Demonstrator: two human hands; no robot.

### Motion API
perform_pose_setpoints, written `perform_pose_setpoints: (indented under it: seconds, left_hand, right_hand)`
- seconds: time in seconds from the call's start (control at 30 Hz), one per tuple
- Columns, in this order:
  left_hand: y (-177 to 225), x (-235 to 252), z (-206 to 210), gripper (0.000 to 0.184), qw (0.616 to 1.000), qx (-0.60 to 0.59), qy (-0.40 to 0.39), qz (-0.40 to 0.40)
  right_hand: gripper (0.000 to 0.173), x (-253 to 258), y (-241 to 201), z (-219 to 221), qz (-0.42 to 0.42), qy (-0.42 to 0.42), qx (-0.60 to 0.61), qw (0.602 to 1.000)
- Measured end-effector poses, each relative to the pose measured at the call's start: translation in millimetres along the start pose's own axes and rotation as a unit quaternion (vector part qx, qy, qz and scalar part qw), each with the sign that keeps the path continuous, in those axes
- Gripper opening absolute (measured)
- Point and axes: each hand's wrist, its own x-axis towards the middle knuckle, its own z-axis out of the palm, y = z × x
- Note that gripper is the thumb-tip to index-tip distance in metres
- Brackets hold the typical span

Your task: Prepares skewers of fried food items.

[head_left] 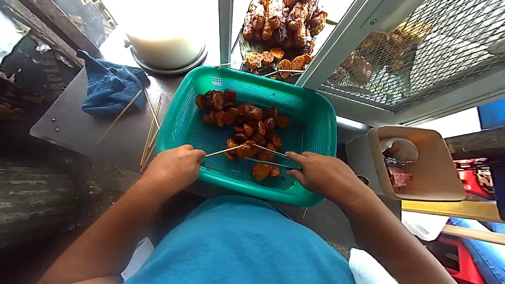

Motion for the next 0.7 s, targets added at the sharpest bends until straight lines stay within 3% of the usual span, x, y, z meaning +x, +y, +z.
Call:
perform_pose_setpoints:
  seconds: [0.43,0.7]
  left_hand:
    - [1,1,2,0.028,1.000,0.003,-0.001,-0.014]
    - [-7,-1,3,0.028,0.999,-0.024,0.021,-0.011]
  right_hand:
    - [0.050,17,1,-2,0.012,-0.072,0.085,0.994]
    - [0.036,12,11,-1,-0.013,-0.038,0.192,0.980]
